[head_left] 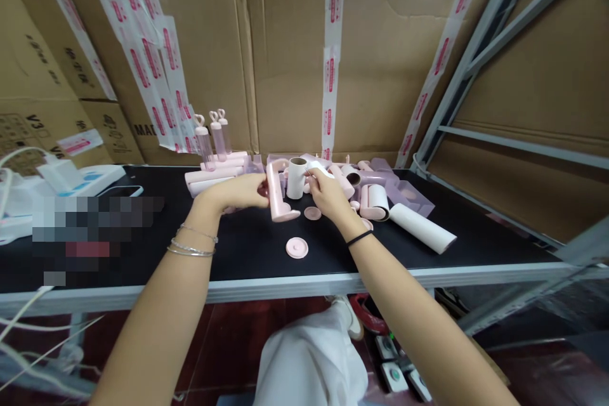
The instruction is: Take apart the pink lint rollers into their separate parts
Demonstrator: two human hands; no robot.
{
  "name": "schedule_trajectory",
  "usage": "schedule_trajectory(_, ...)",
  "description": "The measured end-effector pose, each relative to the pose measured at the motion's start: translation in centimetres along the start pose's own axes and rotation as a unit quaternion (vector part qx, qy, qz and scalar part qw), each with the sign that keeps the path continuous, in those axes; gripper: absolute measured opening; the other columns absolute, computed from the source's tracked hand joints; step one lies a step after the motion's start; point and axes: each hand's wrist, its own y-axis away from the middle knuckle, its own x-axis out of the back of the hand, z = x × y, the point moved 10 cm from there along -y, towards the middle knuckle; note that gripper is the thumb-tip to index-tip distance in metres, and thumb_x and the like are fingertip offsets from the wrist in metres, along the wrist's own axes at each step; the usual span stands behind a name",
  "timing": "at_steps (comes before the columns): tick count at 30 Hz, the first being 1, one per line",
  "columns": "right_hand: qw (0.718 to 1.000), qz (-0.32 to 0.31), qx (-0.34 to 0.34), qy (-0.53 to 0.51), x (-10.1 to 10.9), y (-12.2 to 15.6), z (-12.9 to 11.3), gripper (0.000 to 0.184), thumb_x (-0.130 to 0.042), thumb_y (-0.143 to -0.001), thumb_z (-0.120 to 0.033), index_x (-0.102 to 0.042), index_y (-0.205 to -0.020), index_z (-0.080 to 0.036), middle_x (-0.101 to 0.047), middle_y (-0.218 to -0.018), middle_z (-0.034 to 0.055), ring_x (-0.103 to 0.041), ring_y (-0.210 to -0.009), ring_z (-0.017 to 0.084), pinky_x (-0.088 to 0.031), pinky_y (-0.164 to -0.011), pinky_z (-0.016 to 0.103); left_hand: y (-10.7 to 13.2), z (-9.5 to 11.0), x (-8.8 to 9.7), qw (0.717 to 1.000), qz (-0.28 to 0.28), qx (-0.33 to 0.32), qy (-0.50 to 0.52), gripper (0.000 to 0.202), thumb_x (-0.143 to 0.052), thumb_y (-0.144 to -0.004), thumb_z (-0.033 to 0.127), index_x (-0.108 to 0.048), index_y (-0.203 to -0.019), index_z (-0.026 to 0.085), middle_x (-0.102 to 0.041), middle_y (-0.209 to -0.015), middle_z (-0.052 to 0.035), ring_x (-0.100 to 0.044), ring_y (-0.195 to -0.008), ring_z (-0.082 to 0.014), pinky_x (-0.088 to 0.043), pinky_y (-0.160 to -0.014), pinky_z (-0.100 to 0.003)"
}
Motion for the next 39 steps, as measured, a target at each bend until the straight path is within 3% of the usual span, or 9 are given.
schedule_trajectory(5, 0.997, -0.045, 0.055, -0.023, -0.7, 0.3, -1.5, 0.029, -0.039, -0.091, -0.028, -0.061, -0.106, -0.018, -0.063, -0.074, 0.0045, -0.055, -0.068, 0.019, -0.041, -0.068, 0.031, 0.9, 0.7, 5.3, 0.97, 0.242, -0.032, 0.015, 0.029, -0.06, -0.075, 0.04, -0.063, -0.086, 0.014, -0.071, -0.083, -0.0072, -0.065, -0.073, -0.0206, -0.05, -0.068, -0.031)
schedule_trajectory(9, 0.99, -0.117, 0.084, 0.002, -2.6, 0.8, -2.0, 0.038, -0.043, -0.088, -0.023, -0.058, -0.123, -0.018, -0.064, -0.075, 0.0048, -0.056, -0.071, 0.02, -0.042, -0.071, 0.032, 1.2, 0.1, 6.5, 0.939, 0.342, -0.038, 0.005, 0.027, -0.058, -0.079, 0.038, -0.067, -0.084, 0.013, -0.072, -0.078, -0.0086, -0.067, -0.074, -0.0214, -0.051, -0.069, -0.031)
schedule_trajectory(15, 0.999, -0.053, 0.005, 0.007, -1.2, 0.2, -0.3, 0.044, -0.04, -0.088, -0.021, -0.052, -0.13, -0.012, -0.066, -0.083, 0.0093, -0.059, -0.075, 0.022, -0.044, -0.074, 0.034, 0.4, 0.9, 5.1, 0.934, 0.34, -0.108, 0.008, 0.022, -0.057, -0.079, 0.032, -0.071, -0.083, 0.015, -0.073, -0.087, -0.0095, -0.068, -0.081, -0.0207, -0.053, -0.077, -0.031)
schedule_trajectory(21, 0.997, -0.054, 0.044, -0.033, -1.0, 0.1, -1.5, 0.037, -0.037, -0.088, -0.02, -0.061, -0.116, -0.014, -0.068, -0.1, 0.0117, -0.061, -0.089, 0.022, -0.043, -0.083, 0.035, -1.2, -0.4, 2.8, 0.955, 0.288, -0.061, -0.042, 0.021, -0.06, -0.08, 0.035, -0.069, -0.078, 0.016, -0.072, -0.077, -0.0084, -0.068, -0.075, -0.0205, -0.053, -0.07, -0.028)
schedule_trajectory(24, 0.995, -0.062, 0.065, -0.051, -1.1, 0.4, -2.1, 0.036, -0.038, -0.091, -0.029, -0.06, -0.118, -0.017, -0.068, -0.089, 0.0079, -0.06, -0.08, 0.021, -0.043, -0.078, 0.034, -1.1, -0.4, 2.7, 0.947, 0.309, -0.073, -0.054, 0.02, -0.059, -0.081, 0.032, -0.07, -0.081, 0.016, -0.073, -0.081, -0.0093, -0.069, -0.076, -0.02, -0.053, -0.071, -0.028)
schedule_trajectory(27, 0.991, -0.062, 0.044, -0.111, -0.9, 0.4, -1.9, 0.028, -0.04, -0.091, -0.036, -0.061, -0.096, -0.019, -0.061, -0.07, 0.002, -0.054, -0.065, 0.016, -0.042, -0.067, 0.03, 0.1, 0.5, 3.8, 0.92, 0.368, -0.119, -0.059, 0.022, -0.058, -0.082, 0.033, -0.07, -0.086, 0.016, -0.073, -0.088, -0.0101, -0.069, -0.081, -0.0208, -0.054, -0.076, -0.031)
schedule_trajectory(29, 0.972, -0.106, -0.026, -0.206, -1.7, 0.6, -1.0, 0.027, -0.041, -0.091, -0.041, -0.056, -0.085, -0.02, -0.051, -0.056, -0.0033, -0.044, -0.049, 0.011, -0.037, -0.054, 0.025, 1.0, 1.0, 4.5, 0.901, 0.406, -0.142, -0.06, 0.025, -0.057, -0.083, 0.036, -0.071, -0.088, 0.015, -0.074, -0.09, -0.0102, -0.069, -0.083, -0.0215, -0.053, -0.077, -0.033)
schedule_trajectory(34, 0.843, -0.282, -0.135, -0.437, -4.8, 2.5, -2.0, 0.025, -0.049, -0.086, -0.045, -0.048, -0.085, -0.021, -0.043, -0.05, -0.0091, -0.026, -0.033, 0.005, -0.021, -0.038, 0.02, 1.2, 0.9, 4.6, 0.902, 0.409, -0.128, -0.058, 0.031, -0.051, -0.087, 0.039, -0.07, -0.087, 0.014, -0.074, -0.084, -0.0109, -0.069, -0.077, -0.0207, -0.053, -0.072, -0.033)
schedule_trajectory(39, 0.868, -0.152, -0.05, -0.471, -2.0, 1.0, -2.6, 0.032, -0.055, -0.082, -0.052, -0.044, -0.084, -0.022, -0.046, -0.057, -0.0091, -0.035, -0.038, 0.005, -0.026, -0.038, 0.019, 0.2, 0.6, 3.4, 0.92, 0.373, -0.108, -0.058, 0.024, -0.055, -0.083, 0.034, -0.069, -0.084, 0.014, -0.073, -0.084, -0.0111, -0.068, -0.077, -0.0205, -0.053, -0.071, -0.03)
